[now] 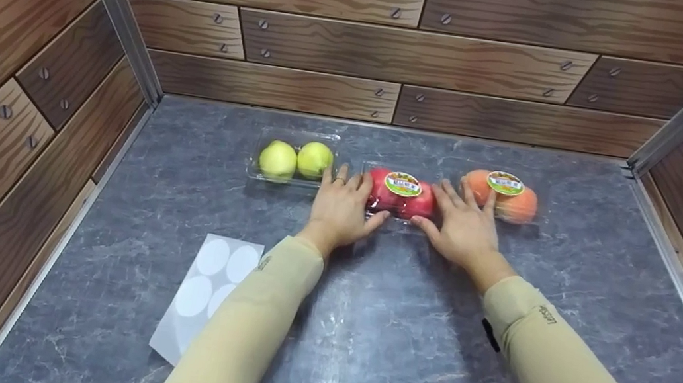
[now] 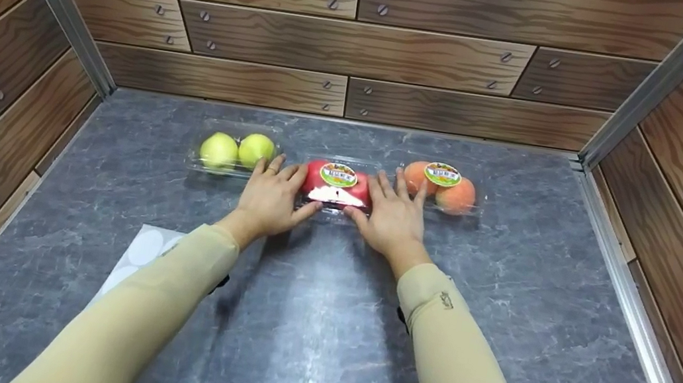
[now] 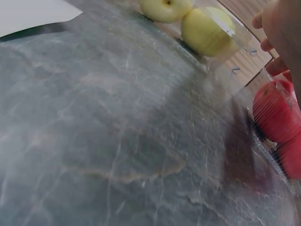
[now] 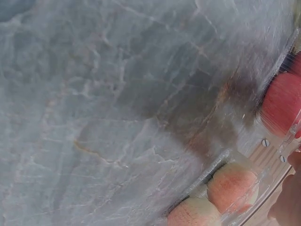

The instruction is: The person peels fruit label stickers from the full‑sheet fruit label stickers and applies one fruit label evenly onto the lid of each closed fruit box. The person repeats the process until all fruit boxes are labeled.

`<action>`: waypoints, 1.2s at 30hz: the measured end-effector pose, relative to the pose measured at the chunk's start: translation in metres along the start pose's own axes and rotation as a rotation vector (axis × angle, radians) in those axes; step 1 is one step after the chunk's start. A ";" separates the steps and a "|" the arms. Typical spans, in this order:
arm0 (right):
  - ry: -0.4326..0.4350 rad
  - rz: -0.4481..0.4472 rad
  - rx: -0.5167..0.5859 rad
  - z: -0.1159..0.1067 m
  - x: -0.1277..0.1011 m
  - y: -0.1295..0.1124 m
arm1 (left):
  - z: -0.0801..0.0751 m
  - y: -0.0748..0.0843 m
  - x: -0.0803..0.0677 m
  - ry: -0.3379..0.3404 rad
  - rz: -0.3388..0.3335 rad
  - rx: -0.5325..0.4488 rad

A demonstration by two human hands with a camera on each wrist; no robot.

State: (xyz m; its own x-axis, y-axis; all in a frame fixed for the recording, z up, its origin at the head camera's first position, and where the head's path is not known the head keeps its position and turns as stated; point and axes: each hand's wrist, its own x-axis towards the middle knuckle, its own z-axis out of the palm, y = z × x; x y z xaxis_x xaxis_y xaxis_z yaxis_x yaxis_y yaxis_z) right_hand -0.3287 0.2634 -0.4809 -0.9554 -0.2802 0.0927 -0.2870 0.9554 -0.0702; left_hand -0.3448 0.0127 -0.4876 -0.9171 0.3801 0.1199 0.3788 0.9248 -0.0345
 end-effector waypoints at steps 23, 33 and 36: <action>-0.024 0.038 0.014 -0.006 0.028 0.011 | -0.001 -0.006 0.035 -0.033 -0.004 0.016; -0.056 0.050 0.015 -0.005 0.040 0.014 | 0.002 -0.009 0.048 -0.042 -0.007 0.034; -0.064 0.054 0.016 -0.005 0.043 0.014 | 0.003 -0.010 0.051 -0.047 -0.009 0.031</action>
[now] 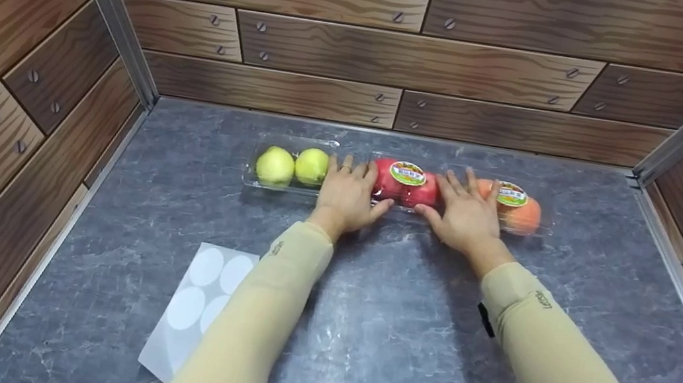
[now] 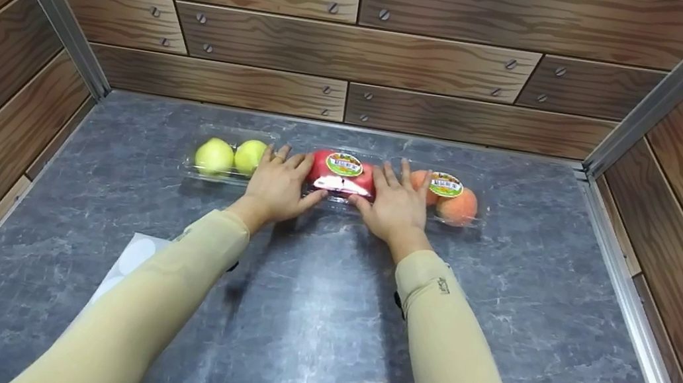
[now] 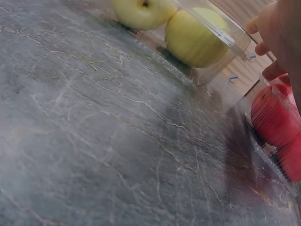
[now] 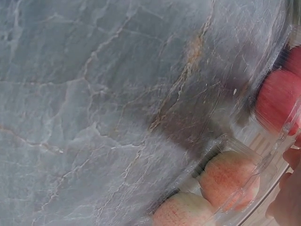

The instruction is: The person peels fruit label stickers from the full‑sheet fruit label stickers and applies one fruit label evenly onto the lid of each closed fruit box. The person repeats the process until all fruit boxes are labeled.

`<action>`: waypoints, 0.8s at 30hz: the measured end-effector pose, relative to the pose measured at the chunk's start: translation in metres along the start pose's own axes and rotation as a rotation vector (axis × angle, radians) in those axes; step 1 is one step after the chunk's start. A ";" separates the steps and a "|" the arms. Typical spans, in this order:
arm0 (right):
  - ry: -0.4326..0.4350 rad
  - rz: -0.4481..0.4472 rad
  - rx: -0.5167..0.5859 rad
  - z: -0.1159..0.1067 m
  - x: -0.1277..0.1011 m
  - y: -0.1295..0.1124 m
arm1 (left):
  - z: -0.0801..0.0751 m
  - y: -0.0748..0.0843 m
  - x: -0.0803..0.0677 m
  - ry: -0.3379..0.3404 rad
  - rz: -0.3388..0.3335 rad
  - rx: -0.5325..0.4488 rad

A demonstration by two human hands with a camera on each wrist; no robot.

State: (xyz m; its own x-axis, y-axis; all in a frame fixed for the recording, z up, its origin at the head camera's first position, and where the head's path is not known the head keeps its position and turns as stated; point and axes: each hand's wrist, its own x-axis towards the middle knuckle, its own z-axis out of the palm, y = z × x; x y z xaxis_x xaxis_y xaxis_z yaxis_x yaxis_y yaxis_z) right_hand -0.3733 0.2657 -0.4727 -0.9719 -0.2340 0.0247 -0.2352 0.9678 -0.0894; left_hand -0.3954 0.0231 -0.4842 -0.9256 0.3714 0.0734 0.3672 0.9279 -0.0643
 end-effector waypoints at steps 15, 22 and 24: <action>-0.016 0.008 0.025 -0.008 0.001 -0.003 | -0.009 0.003 -0.001 -0.041 -0.024 -0.015; -0.011 0.018 0.062 -0.005 -0.002 -0.002 | -0.010 0.002 -0.002 -0.033 -0.046 -0.051; 0.001 0.025 0.073 -0.008 -0.002 -0.001 | -0.014 -0.005 -0.004 -0.004 -0.051 -0.075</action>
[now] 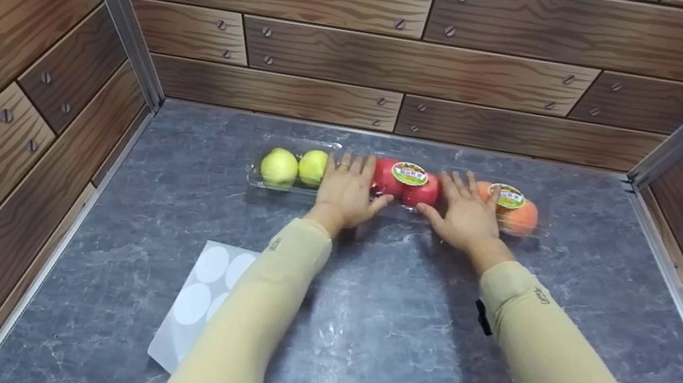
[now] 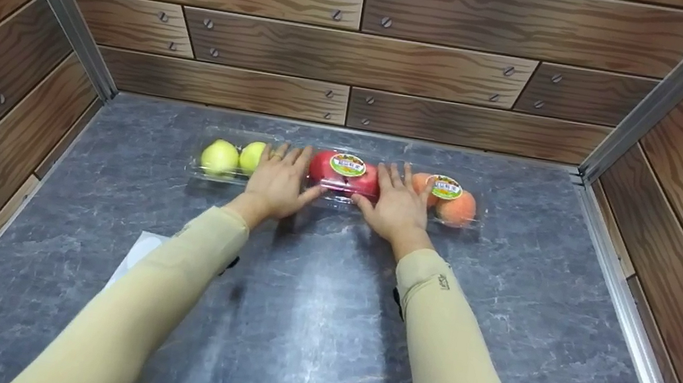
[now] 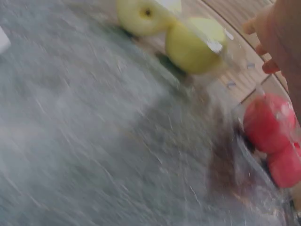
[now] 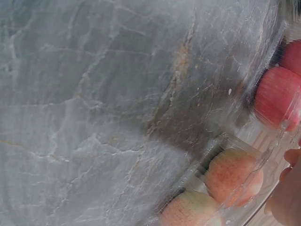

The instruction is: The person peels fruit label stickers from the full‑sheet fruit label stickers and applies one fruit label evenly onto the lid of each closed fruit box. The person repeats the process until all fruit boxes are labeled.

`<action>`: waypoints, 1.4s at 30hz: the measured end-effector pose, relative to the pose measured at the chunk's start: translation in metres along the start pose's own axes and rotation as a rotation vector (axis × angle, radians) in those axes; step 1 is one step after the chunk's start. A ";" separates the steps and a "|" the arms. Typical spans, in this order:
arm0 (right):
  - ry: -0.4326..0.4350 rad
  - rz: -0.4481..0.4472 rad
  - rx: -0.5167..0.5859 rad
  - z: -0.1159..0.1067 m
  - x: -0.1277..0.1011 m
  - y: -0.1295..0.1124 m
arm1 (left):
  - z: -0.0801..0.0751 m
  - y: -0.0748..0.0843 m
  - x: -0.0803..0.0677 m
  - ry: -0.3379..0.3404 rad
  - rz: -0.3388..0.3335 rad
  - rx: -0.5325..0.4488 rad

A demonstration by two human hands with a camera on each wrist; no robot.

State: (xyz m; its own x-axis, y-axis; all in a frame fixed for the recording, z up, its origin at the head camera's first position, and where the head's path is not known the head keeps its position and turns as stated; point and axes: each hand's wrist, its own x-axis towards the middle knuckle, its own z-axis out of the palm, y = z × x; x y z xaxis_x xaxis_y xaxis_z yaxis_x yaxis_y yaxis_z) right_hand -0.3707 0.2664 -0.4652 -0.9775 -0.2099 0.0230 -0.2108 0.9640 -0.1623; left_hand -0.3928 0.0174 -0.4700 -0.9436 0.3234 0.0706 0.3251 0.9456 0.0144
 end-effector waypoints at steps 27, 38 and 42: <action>0.086 -0.019 0.039 -0.002 0.014 -0.076 | -0.046 -0.148 -0.074 0.064 -0.130 -0.063; 0.073 -0.120 0.003 0.011 0.029 -0.133 | -0.029 -0.168 -0.086 0.056 -0.170 -0.092; 0.108 -0.161 0.015 0.015 0.034 -0.149 | -0.024 -0.168 -0.087 0.032 -0.186 -0.092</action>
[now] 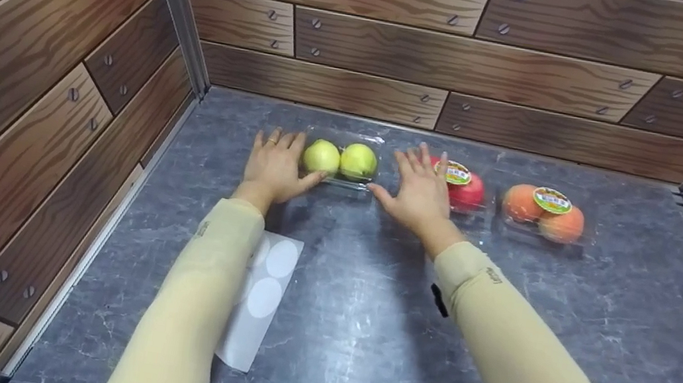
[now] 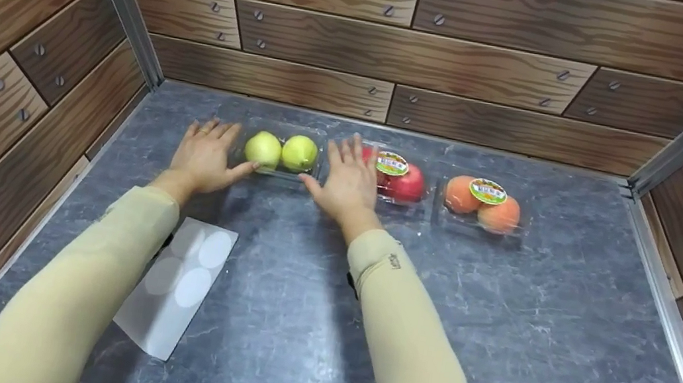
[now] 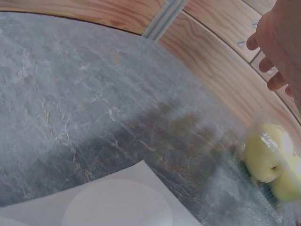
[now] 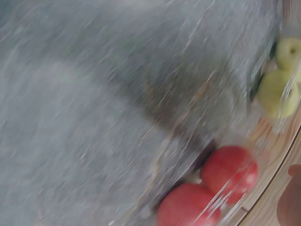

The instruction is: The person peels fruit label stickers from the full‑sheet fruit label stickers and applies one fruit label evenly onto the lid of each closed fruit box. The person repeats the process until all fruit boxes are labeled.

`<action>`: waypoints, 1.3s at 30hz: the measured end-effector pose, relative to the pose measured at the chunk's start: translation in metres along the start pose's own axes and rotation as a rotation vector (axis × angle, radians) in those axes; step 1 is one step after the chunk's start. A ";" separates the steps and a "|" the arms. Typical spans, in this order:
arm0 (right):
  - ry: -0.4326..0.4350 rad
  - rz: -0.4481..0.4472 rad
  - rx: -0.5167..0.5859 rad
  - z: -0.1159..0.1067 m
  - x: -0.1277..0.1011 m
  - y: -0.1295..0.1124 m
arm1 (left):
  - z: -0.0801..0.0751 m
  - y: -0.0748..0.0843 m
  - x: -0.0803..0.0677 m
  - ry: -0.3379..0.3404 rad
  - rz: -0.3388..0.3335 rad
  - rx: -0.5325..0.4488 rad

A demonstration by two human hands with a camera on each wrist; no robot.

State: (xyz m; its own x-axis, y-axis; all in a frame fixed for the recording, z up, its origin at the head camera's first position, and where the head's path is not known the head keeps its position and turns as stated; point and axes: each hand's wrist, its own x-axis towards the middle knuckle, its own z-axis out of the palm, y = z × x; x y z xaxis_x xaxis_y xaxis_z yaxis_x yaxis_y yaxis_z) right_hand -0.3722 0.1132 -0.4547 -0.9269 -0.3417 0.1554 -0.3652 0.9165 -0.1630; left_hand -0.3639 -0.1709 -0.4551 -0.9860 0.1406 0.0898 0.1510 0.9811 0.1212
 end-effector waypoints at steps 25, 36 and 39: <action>-0.080 -0.069 -0.016 0.028 0.015 -0.035 | 0.023 0.000 0.010 -0.069 -0.031 -0.067; -0.058 -0.070 0.002 0.032 0.007 -0.034 | 0.025 0.006 0.004 -0.023 -0.026 -0.065; -0.050 -0.061 0.015 0.035 0.004 -0.033 | 0.027 0.008 0.002 -0.010 -0.014 -0.058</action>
State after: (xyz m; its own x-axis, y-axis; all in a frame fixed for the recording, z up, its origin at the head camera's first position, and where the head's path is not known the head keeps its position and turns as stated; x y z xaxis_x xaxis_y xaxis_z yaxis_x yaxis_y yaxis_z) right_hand -0.3669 0.0742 -0.4827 -0.9060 -0.4069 0.1162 -0.4218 0.8908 -0.1692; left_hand -0.3666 -0.1596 -0.4808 -0.9886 0.1285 0.0780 0.1407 0.9736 0.1797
